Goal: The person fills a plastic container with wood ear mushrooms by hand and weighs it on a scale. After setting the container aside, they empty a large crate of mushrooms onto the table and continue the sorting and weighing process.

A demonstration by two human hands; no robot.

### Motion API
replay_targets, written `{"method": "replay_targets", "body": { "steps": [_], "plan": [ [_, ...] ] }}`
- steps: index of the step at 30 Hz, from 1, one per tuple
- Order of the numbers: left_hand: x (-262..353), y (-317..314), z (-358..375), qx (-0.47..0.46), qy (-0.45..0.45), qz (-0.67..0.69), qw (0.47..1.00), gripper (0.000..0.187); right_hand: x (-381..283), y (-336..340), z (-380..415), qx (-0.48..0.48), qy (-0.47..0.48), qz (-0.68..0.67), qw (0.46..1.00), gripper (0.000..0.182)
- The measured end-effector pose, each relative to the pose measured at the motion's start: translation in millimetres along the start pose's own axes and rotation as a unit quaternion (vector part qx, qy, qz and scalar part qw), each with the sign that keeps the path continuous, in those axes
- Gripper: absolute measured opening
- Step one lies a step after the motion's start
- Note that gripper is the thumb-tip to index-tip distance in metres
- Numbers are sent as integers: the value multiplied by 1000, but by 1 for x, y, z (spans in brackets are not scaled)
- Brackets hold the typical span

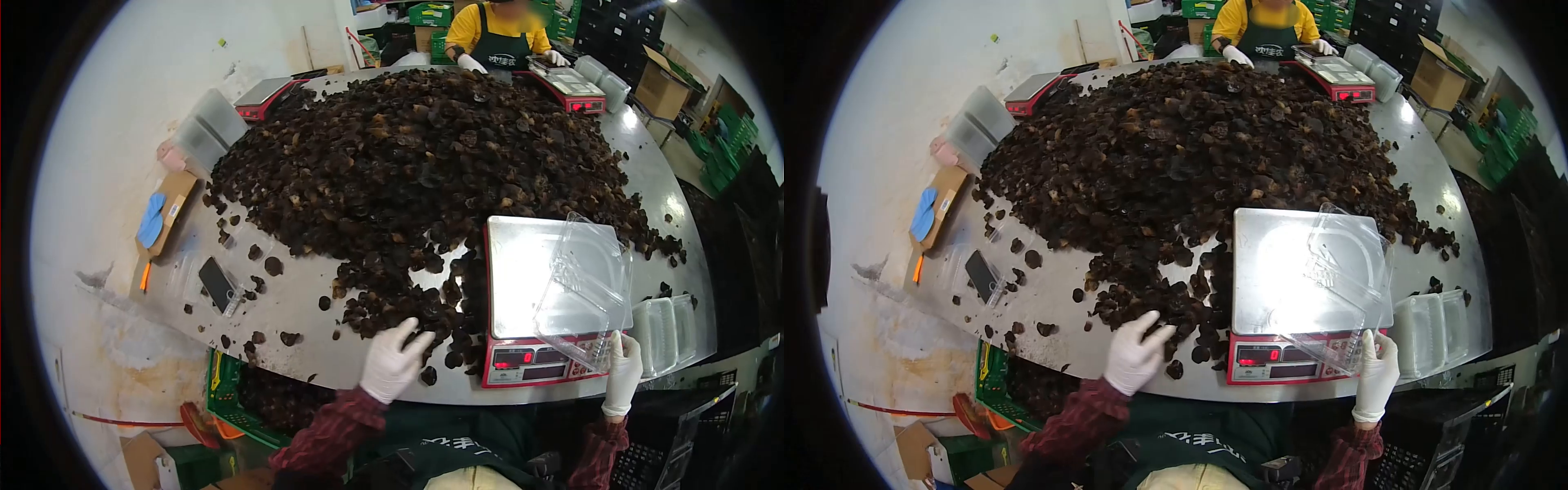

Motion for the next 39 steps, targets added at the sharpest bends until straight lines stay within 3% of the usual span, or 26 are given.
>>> {"method": "replay_targets", "body": {
  "steps": [2,3,4,6,8,11,14,17,18,21,24,28,29,30,31,33,35,36,39],
  "plan": [
    [25,-18,-5,-15,-47,-91,995,48,-1,-3,3,8,40,-20,999,33],
    [24,-29,-9,-62,-34,-107,992,57,3,-3,3,6,1,-23,1000,32],
    [20,-33,-13,-49,-12,-106,993,59,6,-3,3,3,-39,-25,999,32],
    [7,-37,-27,-55,28,-113,992,61,0,-4,3,-4,-46,-35,998,32],
    [-6,-47,-37,-31,3,-119,992,57,-6,-10,5,-34,-105,-119,987,28],
    [-19,-61,-43,-25,-15,-111,993,53,-9,-15,6,-16,-89,-129,987,23],
    [-28,-66,-51,-48,-30,-64,996,46,-5,-15,6,-8,-93,-143,985,21],
    [-40,-56,-67,42,108,156,981,32,-6,-14,7,-4,-73,-158,985,21],
    [-44,-53,-74,52,112,193,973,35,-7,-15,7,-2,-71,-159,985,21],
    [-21,-15,-110,74,90,248,962,38,-10,-22,8,-7,-54,-181,982,21],
    [42,37,-144,46,-46,281,957,42,-15,-35,10,-20,-40,-171,984,20],
    [126,27,-159,4,-254,130,958,34,-31,-54,11,-39,-69,-166,983,20],
    [140,11,-159,-37,-272,98,957,35,-31,-58,9,-51,-89,-157,982,20],
    [149,2,-158,-99,-277,73,953,43,-30,-61,8,-63,-109,-148,981,21],
    [152,2,-155,-77,-284,51,954,46,-21,-64,1,-47,-62,-124,989,22],
    [154,6,-153,-53,-289,30,955,50,-23,-62,0,-57,-83,-159,982,23],
    [141,29,-152,42,-271,185,944,53,-28,-61,4,-65,-110,-191,973,25],
    [128,35,-154,42,-268,227,935,50,-30,-59,5,-65,-96,-192,975,25],
    [58,36,-148,-13,-142,176,974,46,-20,-52,3,-56,-86,-189,977,26]
  ]
}}
Point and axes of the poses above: each hand's wrist, its own z-axis away from the middle knuckle, its own y-axis out of the back of the hand, x = y × z, the point moved 4 cm from there along -z, towards the middle knuckle, and after that the axes turned 14 degrees about -z, right-handed, at the moved point
